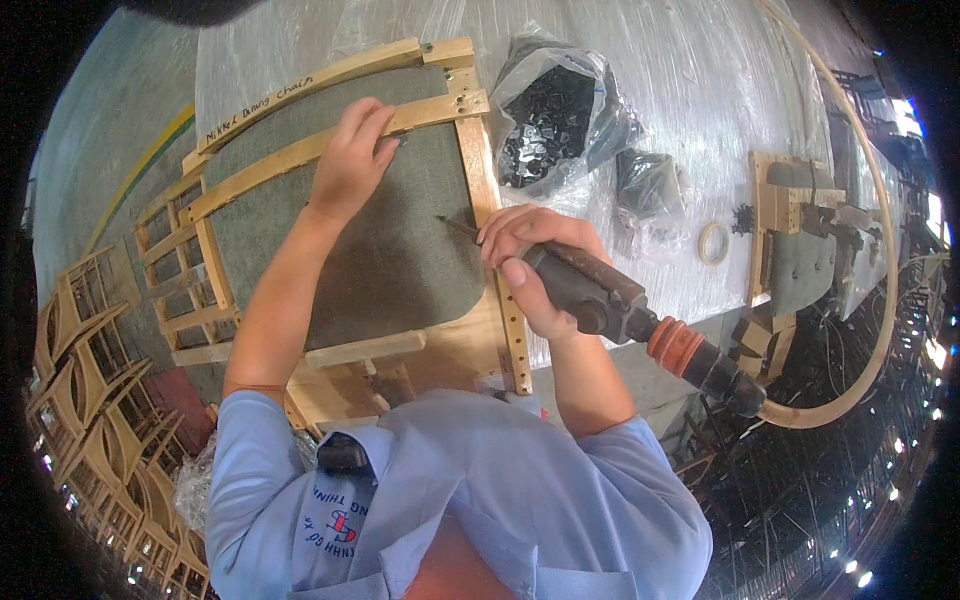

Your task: The person assembles a dining chair by attaching a cushioned seat to a wooden frame using a power drill and screws. The person then attaches the backrest to the seat and applies felt pads to the chair legs.

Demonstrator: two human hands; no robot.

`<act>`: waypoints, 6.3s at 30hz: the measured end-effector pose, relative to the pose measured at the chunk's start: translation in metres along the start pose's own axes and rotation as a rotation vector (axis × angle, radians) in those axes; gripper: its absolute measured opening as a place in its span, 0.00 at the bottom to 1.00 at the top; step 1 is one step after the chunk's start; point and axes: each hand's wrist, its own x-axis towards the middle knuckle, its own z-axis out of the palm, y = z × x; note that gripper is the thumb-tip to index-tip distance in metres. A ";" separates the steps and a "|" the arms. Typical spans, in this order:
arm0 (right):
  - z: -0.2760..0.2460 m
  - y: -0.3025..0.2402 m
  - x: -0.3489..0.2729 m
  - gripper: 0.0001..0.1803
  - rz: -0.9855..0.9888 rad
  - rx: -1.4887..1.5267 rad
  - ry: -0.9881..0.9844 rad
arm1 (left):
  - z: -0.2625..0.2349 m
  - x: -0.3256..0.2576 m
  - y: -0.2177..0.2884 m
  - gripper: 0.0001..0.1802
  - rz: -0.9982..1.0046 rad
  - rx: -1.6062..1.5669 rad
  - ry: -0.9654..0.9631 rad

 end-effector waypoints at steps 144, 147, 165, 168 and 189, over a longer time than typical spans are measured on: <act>0.111 -0.014 0.021 0.18 0.100 0.345 -0.103 | -0.117 -0.176 0.057 0.05 -0.835 -1.537 0.177; 0.115 -0.014 0.016 0.18 0.106 0.366 -0.102 | -0.118 -0.181 0.062 0.08 -0.851 -1.681 0.185; 0.102 -0.005 0.014 0.17 0.073 0.284 -0.138 | -0.093 -0.167 0.065 0.10 -0.940 -1.949 0.113; 0.094 -0.003 0.014 0.17 0.072 0.258 -0.136 | -0.096 -0.159 0.063 0.12 -1.014 -1.882 -0.012; 0.072 -0.001 -0.003 0.19 0.132 0.152 -0.066 | -0.085 -0.094 -0.050 0.10 -0.698 -0.434 -0.184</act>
